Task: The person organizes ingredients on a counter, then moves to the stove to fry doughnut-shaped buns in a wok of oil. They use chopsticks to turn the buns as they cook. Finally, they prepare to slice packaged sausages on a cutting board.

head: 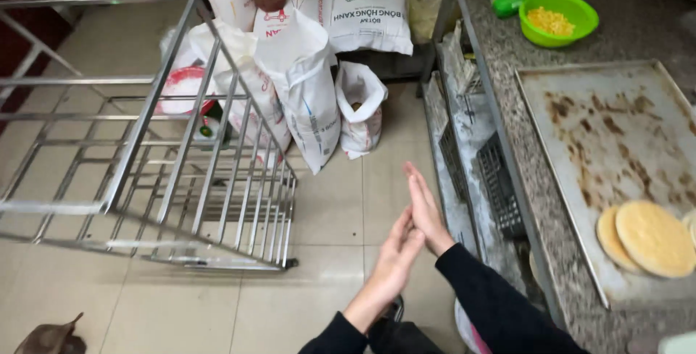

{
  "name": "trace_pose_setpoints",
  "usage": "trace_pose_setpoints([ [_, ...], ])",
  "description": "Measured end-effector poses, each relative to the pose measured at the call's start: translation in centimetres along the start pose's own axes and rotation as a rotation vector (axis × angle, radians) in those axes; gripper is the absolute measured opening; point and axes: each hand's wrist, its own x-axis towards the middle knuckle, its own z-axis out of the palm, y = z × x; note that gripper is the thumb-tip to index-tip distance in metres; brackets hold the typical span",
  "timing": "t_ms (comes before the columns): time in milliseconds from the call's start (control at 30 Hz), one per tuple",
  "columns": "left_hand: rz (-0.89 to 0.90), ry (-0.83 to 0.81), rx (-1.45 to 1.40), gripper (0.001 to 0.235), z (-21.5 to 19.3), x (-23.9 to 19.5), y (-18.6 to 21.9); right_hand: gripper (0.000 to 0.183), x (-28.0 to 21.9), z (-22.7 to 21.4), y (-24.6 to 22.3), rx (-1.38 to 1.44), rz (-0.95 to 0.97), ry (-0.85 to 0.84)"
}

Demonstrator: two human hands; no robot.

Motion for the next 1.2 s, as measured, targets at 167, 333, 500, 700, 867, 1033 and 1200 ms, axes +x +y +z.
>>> trace_pose_setpoints([
  [167, -0.229, 0.209, -0.127, 0.053, -5.9, 11.2, -0.4, 0.072, 12.0, -5.3, -0.5, -0.068, 0.042, 0.144],
  [333, -0.364, 0.308, -0.25, 0.045, -10.3, 22.0, 3.1, 0.069, 24.4, -11.8, 5.2, -0.099, -0.022, 0.276],
  [500, -0.427, 0.267, -0.247, 0.038, -15.6, 37.4, 1.6, 0.078, 33.3, -15.9, 5.4, -0.121, -0.151, 0.358],
  [700, -0.616, 0.173, -0.064, 0.045, -20.9, 58.8, -0.7, 0.084, 43.6, -18.4, 1.4, -0.803, -0.217, 0.7],
  [867, -0.511, 0.015, 0.123, 0.055, -24.1, 76.6, -7.1, 0.074, 49.4, -15.8, -1.5, -1.205, -0.136, 0.83],
  [1033, -0.45, -0.071, 0.545, 0.055, -22.4, 92.4, -14.1, 0.093, 51.8, -15.8, 2.4, -1.575, -0.03, 1.011],
  [1200, -0.502, -0.161, 0.745, 0.036, -15.3, 101.5, -16.2, 0.106, 52.1, -15.3, 2.7, -1.459, 0.256, 1.011],
])
